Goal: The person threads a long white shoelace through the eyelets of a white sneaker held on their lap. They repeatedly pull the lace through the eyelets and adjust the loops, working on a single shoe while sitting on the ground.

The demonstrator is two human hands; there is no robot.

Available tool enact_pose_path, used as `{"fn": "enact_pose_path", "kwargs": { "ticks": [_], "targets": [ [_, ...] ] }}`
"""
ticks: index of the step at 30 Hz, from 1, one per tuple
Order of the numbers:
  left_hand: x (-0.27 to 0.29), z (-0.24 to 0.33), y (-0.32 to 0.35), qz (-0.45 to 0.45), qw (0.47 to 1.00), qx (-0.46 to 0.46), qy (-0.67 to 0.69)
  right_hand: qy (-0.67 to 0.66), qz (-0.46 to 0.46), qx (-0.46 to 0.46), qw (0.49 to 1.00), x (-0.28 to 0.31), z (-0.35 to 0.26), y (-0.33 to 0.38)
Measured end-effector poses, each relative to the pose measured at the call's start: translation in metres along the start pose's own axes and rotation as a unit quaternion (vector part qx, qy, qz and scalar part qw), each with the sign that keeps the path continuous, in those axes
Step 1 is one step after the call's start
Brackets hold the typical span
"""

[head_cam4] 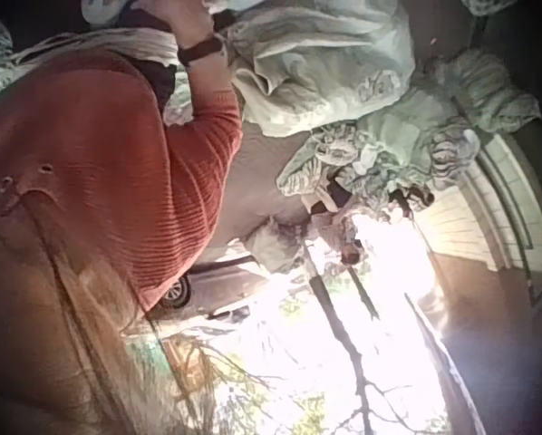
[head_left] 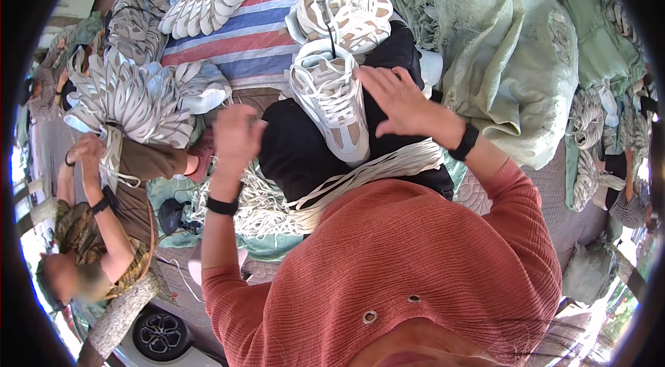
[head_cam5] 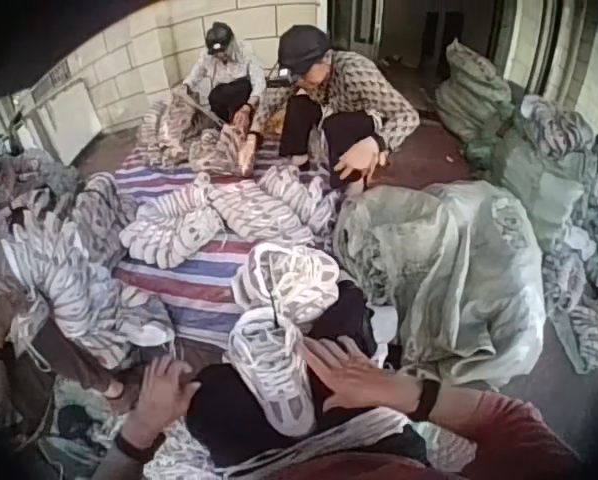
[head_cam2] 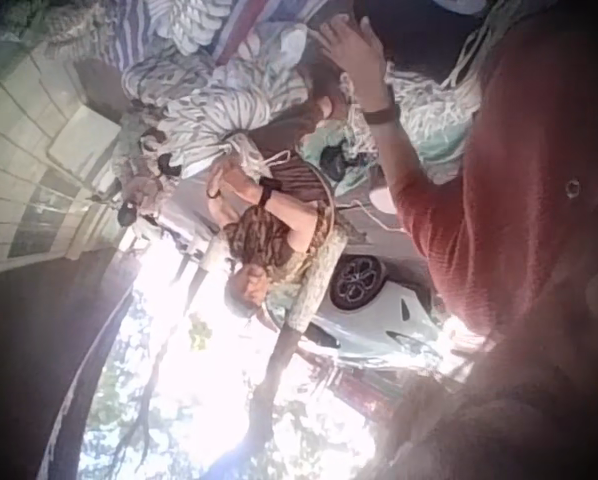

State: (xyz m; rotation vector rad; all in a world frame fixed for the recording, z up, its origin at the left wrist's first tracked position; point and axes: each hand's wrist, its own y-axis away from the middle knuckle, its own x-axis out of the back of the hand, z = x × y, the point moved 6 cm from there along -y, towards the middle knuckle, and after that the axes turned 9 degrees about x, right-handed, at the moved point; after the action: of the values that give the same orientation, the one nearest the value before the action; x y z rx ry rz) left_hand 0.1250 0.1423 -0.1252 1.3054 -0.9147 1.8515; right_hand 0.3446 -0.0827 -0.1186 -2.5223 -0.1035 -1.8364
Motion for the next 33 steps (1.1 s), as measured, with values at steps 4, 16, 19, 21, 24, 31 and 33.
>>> {"fn": "enact_pose_path", "kwargs": {
  "ticks": [4,16,19,21,24,31,33],
  "targets": [
    [-0.022,0.084,0.016,-0.064,0.997,-0.041,0.009,0.047,0.013,0.028,0.998,-0.022,-0.029,0.006],
    [-0.054,0.081,0.017,-0.104,0.955,0.143,0.237,0.050,0.287,0.167,0.942,0.042,-0.015,-0.048],
    [-0.069,0.092,0.008,-0.051,0.919,0.223,0.322,0.047,0.312,0.098,0.944,0.080,-0.004,-0.080],
    [-0.078,0.083,-0.004,-0.027,0.879,0.307,0.364,0.064,0.315,0.105,0.941,0.098,-0.003,-0.100],
    [-0.085,0.078,-0.016,0.020,0.875,0.324,0.360,0.084,0.288,0.074,0.951,0.115,-0.002,-0.134],
    [-0.081,0.111,-0.031,0.042,0.945,0.217,0.242,0.011,0.232,-0.035,0.972,0.091,0.070,-0.267],
    [-0.090,0.096,-0.034,0.023,0.943,0.217,0.250,-0.043,0.070,-0.140,0.987,0.050,0.035,-0.296]
  ]
}}
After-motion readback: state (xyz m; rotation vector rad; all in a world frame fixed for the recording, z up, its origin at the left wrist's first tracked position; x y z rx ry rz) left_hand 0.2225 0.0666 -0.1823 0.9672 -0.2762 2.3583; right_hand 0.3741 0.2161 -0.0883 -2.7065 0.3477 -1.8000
